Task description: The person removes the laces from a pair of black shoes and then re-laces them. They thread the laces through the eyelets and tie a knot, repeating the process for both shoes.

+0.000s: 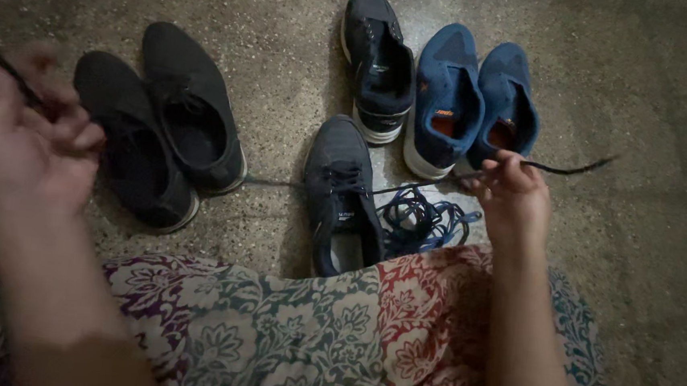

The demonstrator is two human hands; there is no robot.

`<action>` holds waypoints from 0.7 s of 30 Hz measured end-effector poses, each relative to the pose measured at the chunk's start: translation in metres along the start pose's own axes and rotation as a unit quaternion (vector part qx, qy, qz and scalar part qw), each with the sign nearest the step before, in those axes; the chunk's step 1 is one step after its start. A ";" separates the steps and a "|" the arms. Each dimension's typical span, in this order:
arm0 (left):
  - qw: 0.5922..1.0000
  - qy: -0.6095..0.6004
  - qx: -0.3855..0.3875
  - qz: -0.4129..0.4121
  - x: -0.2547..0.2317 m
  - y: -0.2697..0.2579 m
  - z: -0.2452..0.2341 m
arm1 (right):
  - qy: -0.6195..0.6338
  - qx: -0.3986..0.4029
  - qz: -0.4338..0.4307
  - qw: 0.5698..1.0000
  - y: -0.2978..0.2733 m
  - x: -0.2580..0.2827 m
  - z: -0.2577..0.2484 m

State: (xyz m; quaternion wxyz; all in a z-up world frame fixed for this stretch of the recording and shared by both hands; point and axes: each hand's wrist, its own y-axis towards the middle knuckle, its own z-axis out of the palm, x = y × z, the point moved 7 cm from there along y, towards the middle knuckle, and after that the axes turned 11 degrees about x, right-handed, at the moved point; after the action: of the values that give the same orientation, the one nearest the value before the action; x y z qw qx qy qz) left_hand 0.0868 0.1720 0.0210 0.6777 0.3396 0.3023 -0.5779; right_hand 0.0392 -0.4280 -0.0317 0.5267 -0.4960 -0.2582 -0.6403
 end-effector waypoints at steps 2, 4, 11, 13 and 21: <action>0.994 0.069 0.082 -0.020 -0.004 0.001 0.023 | -0.012 -0.003 0.001 1.000 0.004 -0.004 -0.005; 0.971 0.131 0.190 -0.063 0.002 0.000 0.054 | -0.188 -0.027 0.026 0.981 0.005 -0.008 -0.009; 0.757 0.546 0.180 -0.310 0.142 -0.020 0.124 | -0.539 0.098 -0.010 0.837 0.001 -0.062 0.057; 0.729 0.592 0.218 -0.267 0.167 -0.036 0.148 | -0.451 0.106 0.072 0.883 -0.011 -0.092 0.068; 0.643 0.651 0.251 -0.315 0.196 -0.053 0.158 | -0.527 0.283 0.031 0.801 -0.040 -0.101 0.120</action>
State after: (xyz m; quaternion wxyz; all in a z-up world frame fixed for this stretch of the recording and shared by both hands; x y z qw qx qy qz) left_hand 0.0661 -0.0746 -0.0498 -0.0289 0.6697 0.5976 -0.4399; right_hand 0.0413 -0.2711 -0.0707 0.4455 -0.5936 -0.6502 -0.1623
